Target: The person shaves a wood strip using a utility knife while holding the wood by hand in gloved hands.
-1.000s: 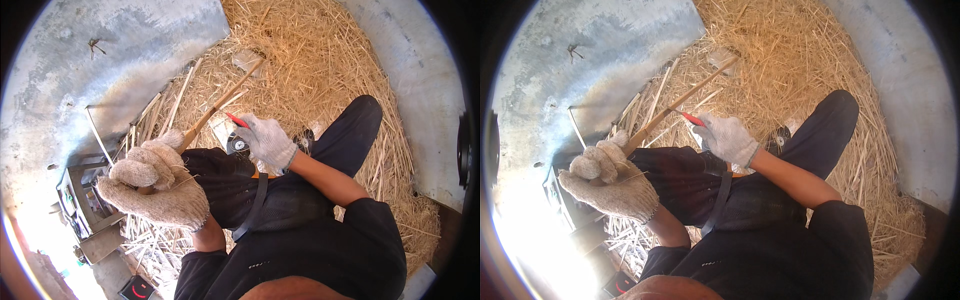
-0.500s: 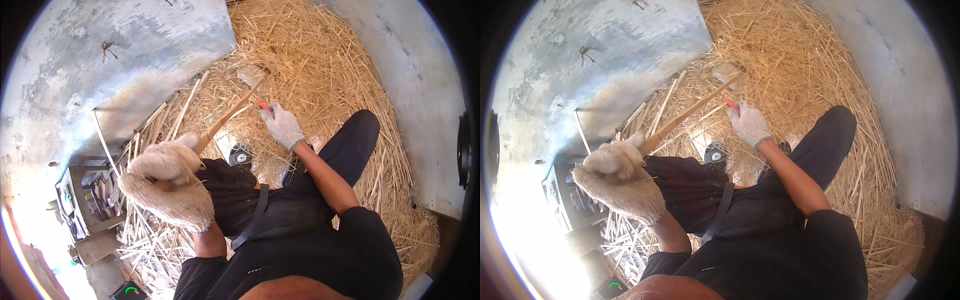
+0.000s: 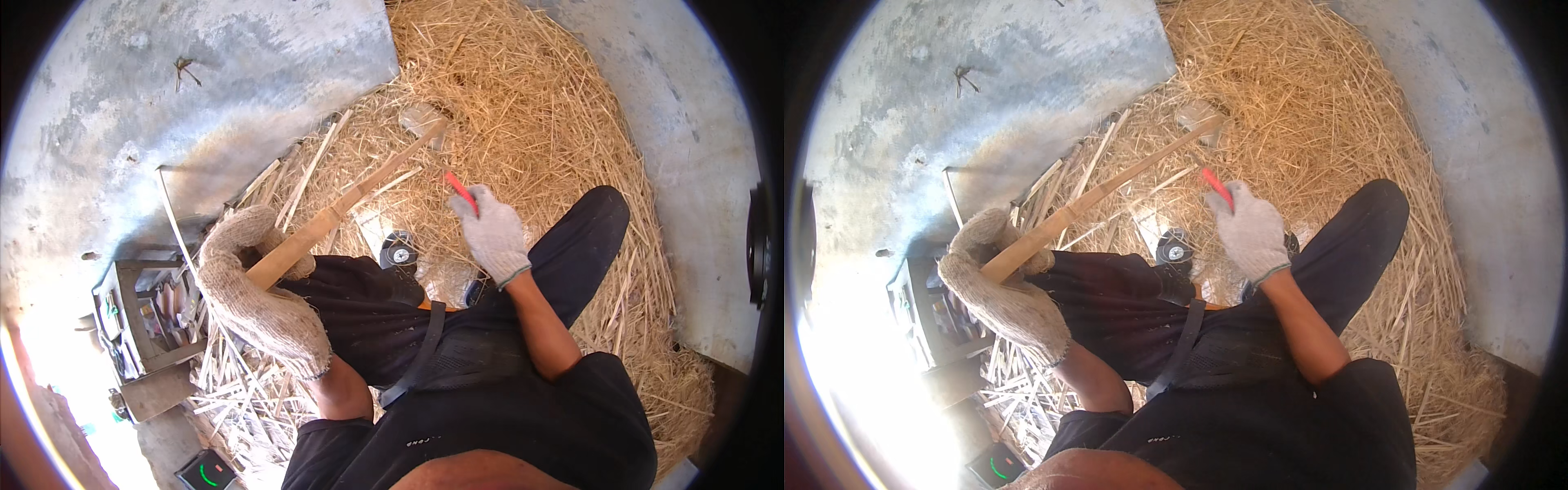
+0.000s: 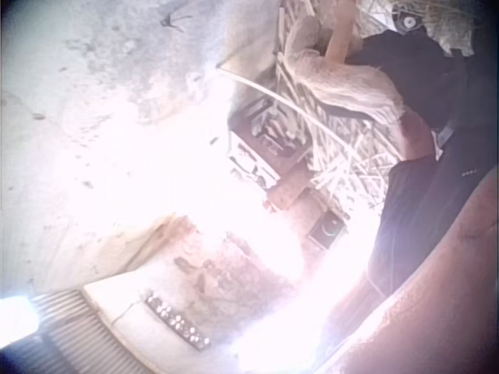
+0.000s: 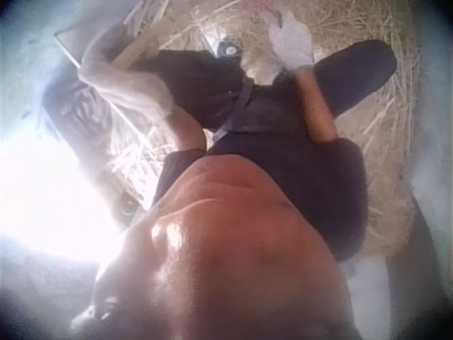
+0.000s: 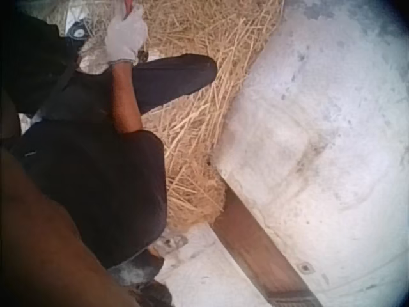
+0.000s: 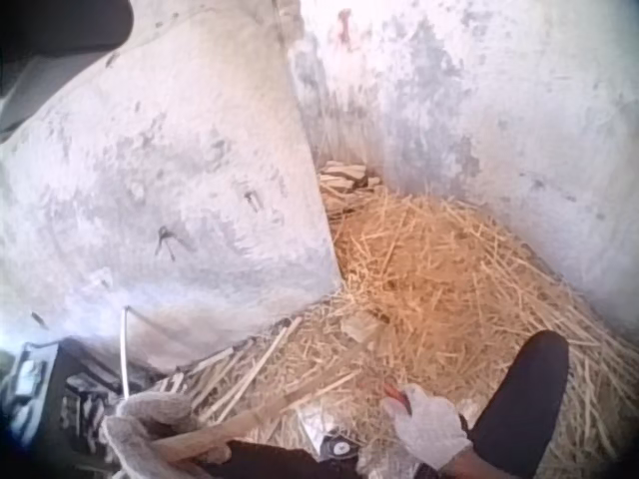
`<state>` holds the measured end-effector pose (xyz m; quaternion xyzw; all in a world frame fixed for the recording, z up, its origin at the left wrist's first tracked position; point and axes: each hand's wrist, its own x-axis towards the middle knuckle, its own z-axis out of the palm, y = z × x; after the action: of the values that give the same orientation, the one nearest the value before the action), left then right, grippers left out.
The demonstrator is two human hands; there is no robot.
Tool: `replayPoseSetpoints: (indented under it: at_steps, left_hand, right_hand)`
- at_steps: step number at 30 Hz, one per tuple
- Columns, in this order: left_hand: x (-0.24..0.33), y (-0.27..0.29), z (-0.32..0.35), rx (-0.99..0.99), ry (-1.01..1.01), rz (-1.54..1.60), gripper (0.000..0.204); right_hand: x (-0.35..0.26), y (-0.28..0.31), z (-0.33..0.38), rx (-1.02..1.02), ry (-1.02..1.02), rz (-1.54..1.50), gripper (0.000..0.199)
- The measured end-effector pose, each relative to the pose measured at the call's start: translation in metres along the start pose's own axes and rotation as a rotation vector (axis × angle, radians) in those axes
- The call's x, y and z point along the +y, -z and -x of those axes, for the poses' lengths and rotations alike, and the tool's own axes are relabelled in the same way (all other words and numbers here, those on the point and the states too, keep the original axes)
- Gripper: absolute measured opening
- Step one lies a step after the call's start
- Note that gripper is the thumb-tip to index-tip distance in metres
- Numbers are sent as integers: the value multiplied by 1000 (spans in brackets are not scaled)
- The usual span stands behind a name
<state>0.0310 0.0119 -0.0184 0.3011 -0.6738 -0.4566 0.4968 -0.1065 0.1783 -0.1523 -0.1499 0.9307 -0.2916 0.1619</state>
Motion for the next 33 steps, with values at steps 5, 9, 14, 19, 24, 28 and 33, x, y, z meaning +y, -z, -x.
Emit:
replayPoseSetpoints:
  at_steps: [5,9,14,19,24,28,33]
  left_hand:
    - [-11,5,3,-139,-250,-44,44]
    - [-33,6,9,-277,-492,114,31]
    - [-33,4,5,-208,-499,162,25]
    - [-28,0,11,-242,-555,182,22]
    - [-44,4,21,-87,-394,87,25]
    - [-27,1,6,-208,-481,175,27]
    - [-16,0,17,114,-134,182,22]
  right_hand:
    - [-15,13,15,108,295,-548,29]
    - [-31,-11,25,-19,502,-651,24]
    - [-28,-34,4,-61,370,-482,34]
    - [21,-58,-35,55,184,-295,42]
    - [-7,-10,-6,7,285,-479,48]
    - [-20,-31,11,-33,487,-541,39]
    - [-12,-47,-15,-117,293,-337,46]
